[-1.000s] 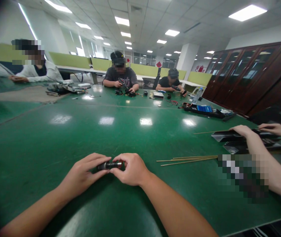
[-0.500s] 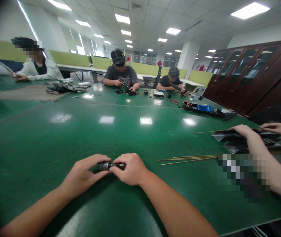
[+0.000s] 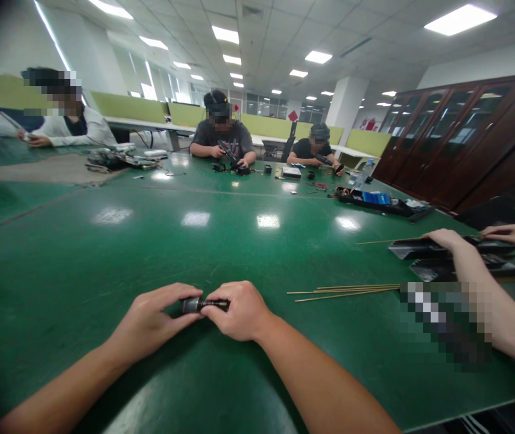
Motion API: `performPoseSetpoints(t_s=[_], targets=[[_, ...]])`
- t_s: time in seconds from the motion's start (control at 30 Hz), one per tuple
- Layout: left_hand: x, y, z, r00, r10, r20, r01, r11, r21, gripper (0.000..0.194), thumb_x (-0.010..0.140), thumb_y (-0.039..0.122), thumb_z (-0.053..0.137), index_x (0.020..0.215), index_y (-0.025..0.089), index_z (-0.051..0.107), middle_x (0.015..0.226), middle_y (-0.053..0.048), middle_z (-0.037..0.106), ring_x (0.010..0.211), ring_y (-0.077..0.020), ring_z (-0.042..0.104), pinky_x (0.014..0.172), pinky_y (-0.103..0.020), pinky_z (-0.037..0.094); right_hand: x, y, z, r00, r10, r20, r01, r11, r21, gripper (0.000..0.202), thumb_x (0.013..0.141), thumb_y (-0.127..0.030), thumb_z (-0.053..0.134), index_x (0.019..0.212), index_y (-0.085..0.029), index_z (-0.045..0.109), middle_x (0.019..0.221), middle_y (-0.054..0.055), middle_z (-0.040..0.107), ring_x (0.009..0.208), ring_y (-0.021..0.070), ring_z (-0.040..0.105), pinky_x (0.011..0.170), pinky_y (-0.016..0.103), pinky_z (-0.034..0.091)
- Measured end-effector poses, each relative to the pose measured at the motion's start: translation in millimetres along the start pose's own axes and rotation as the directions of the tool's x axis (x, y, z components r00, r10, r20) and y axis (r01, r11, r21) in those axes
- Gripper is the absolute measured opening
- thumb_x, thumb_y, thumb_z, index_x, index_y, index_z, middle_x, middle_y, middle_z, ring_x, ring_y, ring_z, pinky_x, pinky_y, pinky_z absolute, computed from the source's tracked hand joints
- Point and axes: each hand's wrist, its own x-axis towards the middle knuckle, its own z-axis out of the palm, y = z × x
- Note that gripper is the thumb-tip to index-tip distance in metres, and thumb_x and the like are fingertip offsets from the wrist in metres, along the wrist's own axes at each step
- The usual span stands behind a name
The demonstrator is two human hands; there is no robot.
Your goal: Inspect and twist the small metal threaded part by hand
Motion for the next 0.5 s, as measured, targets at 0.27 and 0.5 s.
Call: performPoseSetpoints(t_s=[0.27,0.5], targets=[[0.4,-0.2,-1.1,1.000,-0.001,-0.030,0.001,1.000,0.011,0.030,0.084,0.036,0.073,0.112,0.029,0.065,0.108,0.002,0.071,0.098,-0.0143,0.068,0.089,-0.026,0.054,-0.2,-1.5,-0.6,1.000,0.011,0.002,-0.011,1.000,-0.023,0.011,0.087,-0.026,0.070,0.091,-0.019,0.076,0.080,0.003,0.072,0.071,0.0147,0.063,0.065,0.025,0.042],[0.2,-0.9,-2.0,0.999,0.001,-0.044,0.000,1.000,0.019,0.031,0.084,0.036,0.074,0.112,0.027,0.067,0.108,-0.001,0.072,0.098,-0.0160,0.069,0.090,-0.027,0.056,0.1,-1.4,-1.4,1.000,0.005,0.001,-0.005,1.000,-0.025,0.012,0.087,-0.027,0.070,0.093,-0.018,0.077,0.079,0.003,0.071,0.069,0.0140,0.062,0.064,0.024,0.042]])
